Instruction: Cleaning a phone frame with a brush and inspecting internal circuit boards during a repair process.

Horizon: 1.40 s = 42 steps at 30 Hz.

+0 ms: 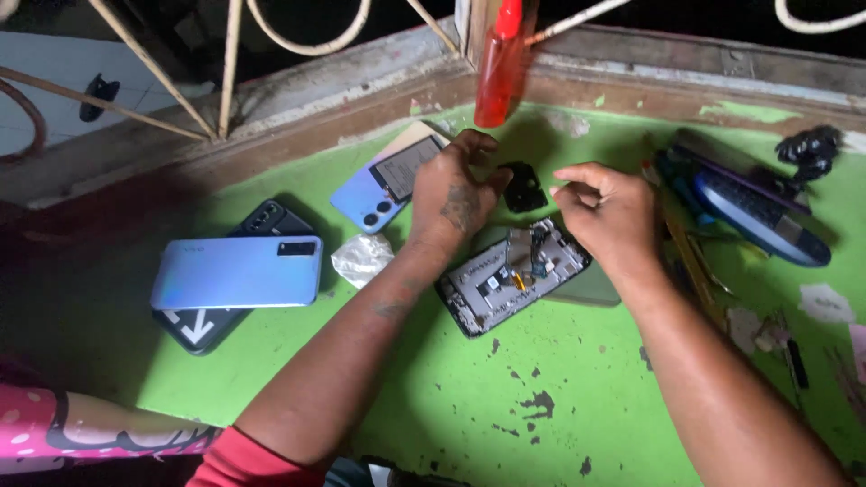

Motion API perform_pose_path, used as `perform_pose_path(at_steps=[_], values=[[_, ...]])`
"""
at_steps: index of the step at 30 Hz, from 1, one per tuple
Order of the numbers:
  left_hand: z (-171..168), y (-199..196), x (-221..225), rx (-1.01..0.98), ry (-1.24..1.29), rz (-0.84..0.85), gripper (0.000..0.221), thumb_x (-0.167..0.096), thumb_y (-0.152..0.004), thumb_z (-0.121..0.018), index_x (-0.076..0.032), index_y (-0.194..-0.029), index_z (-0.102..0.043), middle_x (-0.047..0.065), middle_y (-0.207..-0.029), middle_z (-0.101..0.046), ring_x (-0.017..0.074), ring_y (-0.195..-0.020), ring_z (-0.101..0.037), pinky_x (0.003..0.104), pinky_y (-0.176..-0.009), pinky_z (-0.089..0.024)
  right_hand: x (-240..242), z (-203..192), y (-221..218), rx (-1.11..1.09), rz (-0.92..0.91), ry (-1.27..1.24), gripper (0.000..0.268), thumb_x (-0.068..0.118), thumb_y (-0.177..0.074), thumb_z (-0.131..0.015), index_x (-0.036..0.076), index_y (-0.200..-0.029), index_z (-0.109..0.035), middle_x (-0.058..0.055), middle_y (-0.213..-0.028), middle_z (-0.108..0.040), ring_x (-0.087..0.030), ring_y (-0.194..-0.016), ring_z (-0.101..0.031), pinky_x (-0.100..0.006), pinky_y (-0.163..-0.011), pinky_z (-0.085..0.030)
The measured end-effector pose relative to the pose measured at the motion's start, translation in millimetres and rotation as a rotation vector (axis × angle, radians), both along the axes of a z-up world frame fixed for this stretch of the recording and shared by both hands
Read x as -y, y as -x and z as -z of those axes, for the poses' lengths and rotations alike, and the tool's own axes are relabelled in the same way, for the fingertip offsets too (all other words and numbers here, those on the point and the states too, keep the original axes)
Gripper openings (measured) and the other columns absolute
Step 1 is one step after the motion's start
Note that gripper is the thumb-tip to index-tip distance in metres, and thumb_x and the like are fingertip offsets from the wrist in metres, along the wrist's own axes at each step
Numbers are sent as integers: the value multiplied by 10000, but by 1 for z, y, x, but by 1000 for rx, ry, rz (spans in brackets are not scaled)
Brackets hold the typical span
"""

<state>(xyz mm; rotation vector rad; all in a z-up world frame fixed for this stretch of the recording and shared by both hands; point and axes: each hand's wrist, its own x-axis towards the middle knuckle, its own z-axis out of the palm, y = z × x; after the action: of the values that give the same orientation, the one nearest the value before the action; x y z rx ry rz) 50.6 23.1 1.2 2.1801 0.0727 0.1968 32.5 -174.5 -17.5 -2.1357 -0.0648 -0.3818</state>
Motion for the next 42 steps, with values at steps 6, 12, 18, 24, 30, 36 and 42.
perform_pose_path(at_steps=[6,12,18,24,30,36,42], values=[[-31,-30,6,85,-31,-58,620,-302,-827,-752,-341,-1353,-425,40,-1272,-710,366,-1218,-670,519,-1082,-529,-31,-3,-69,23,0,-284,465,116,-846,-749,139,-1307,-698,-190,-1088,-731,-293,-961,-747,-415,-730,-642],[-34,-59,15,191,1,-61,663,-265,-832,-734,-265,-1410,-409,169,-1287,-655,455,-1135,-676,578,-1029,-537,-77,-7,-123,-35,93,-385,569,98,-846,-722,130,-1407,-626,-255,-1215,-699,-348,-1145,-692,-444,-900,-597],[-32,-80,15,47,-4,-71,559,-328,-882,-667,-331,-1381,-414,96,-1230,-662,420,-1127,-688,535,-1032,-542,-82,-21,-126,-155,117,-406,471,225,-833,-772,282,-1296,-712,-74,-1079,-756,-194,-984,-737,-377,-738,-635],[-30,-80,13,32,-108,-79,218,-439,-926,-564,-348,-1109,-639,-11,-1048,-781,336,-1050,-737,505,-969,-571,-74,-2,-137,-59,105,-454,313,254,-841,-832,265,-1150,-783,-79,-1000,-780,-180,-882,-753,-333,-626,-653],[-18,-25,16,250,-103,23,388,-321,-839,-772,-242,-1134,-532,100,-975,-735,391,-1031,-707,537,-918,-585,-23,-48,-21,-138,42,-283,324,252,-876,-754,296,-1197,-760,-81,-973,-762,-221,-860,-762,-366,-644,-671],[-16,20,17,362,-37,184,370,-194,-869,-780,-189,-1146,-535,142,-991,-748,444,-974,-725,563,-843,-599,71,-50,55,-74,229,497,276,282,-823,-754,355,-1086,-797,-15,-813,-749,-271,-851,-733,-449,-763,-606],[-10,32,2,547,-110,315,464,36,-862,-773,-75,-1267,-574,180,-1153,-748,343,-978,-774,452,-841,-674,88,-64,55,-523,459,568,271,349,-885,-749,451,-1134,-777,10,-891,-785,-271,-742,-693,-438,-788,-510]])
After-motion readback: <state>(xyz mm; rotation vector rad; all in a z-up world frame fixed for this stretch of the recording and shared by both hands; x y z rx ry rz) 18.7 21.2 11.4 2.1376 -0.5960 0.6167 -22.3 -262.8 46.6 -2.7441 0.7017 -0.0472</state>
